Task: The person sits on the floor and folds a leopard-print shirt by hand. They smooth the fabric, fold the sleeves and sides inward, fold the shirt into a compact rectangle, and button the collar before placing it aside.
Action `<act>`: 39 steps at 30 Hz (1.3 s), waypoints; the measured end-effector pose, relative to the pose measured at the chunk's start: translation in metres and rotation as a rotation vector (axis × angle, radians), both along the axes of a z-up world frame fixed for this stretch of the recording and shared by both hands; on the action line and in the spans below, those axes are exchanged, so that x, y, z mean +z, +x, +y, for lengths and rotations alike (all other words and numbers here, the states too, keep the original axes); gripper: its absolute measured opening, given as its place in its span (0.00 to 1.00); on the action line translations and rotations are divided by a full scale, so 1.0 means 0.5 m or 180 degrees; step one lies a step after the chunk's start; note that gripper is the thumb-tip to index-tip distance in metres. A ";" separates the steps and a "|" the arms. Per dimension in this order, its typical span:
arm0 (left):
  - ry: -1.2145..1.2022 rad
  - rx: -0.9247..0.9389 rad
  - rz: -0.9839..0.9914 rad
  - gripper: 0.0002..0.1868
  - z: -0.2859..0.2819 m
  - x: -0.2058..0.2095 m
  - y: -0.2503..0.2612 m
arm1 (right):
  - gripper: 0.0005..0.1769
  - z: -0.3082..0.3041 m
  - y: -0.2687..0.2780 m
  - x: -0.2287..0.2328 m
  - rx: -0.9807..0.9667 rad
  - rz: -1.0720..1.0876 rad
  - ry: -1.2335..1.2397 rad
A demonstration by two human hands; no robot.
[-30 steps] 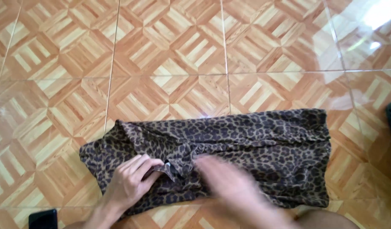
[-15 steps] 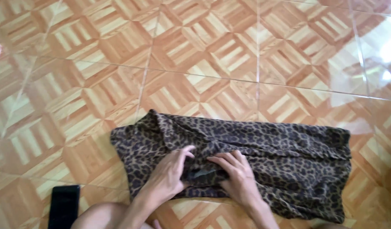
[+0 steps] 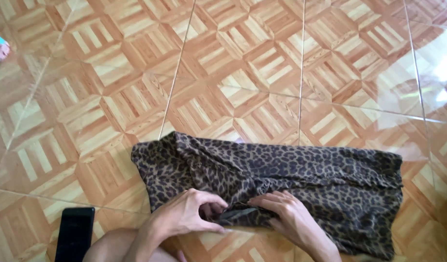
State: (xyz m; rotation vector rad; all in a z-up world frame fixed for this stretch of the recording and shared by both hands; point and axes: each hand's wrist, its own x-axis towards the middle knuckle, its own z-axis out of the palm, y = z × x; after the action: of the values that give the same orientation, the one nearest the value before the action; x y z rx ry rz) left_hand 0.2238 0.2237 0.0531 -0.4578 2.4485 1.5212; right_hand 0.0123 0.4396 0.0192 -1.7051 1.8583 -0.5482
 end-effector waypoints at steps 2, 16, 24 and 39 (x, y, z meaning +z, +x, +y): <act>0.0018 0.0090 -0.0366 0.34 -0.019 -0.007 -0.002 | 0.37 -0.007 0.000 -0.013 -0.0075 -0.0119 0.0095; -0.0286 0.3705 -0.0006 0.37 -0.098 -0.236 -0.009 | 0.24 0.011 0.017 0.006 -0.0176 -0.0383 -0.0514; -0.1201 0.1735 0.0907 0.29 0.008 -0.075 -0.017 | 0.10 -0.024 0.030 -0.040 -0.1114 -0.0602 0.0017; -0.0002 0.2261 -0.0742 0.29 0.019 -0.263 -0.026 | 0.19 -0.098 -0.015 0.004 -0.2940 -0.2184 0.0725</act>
State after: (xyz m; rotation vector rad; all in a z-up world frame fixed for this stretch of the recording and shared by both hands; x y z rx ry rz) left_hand 0.2110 0.2332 -0.0783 -1.5316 2.2029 1.5610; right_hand 0.0047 0.3907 0.0214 -0.3274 1.9561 -1.0504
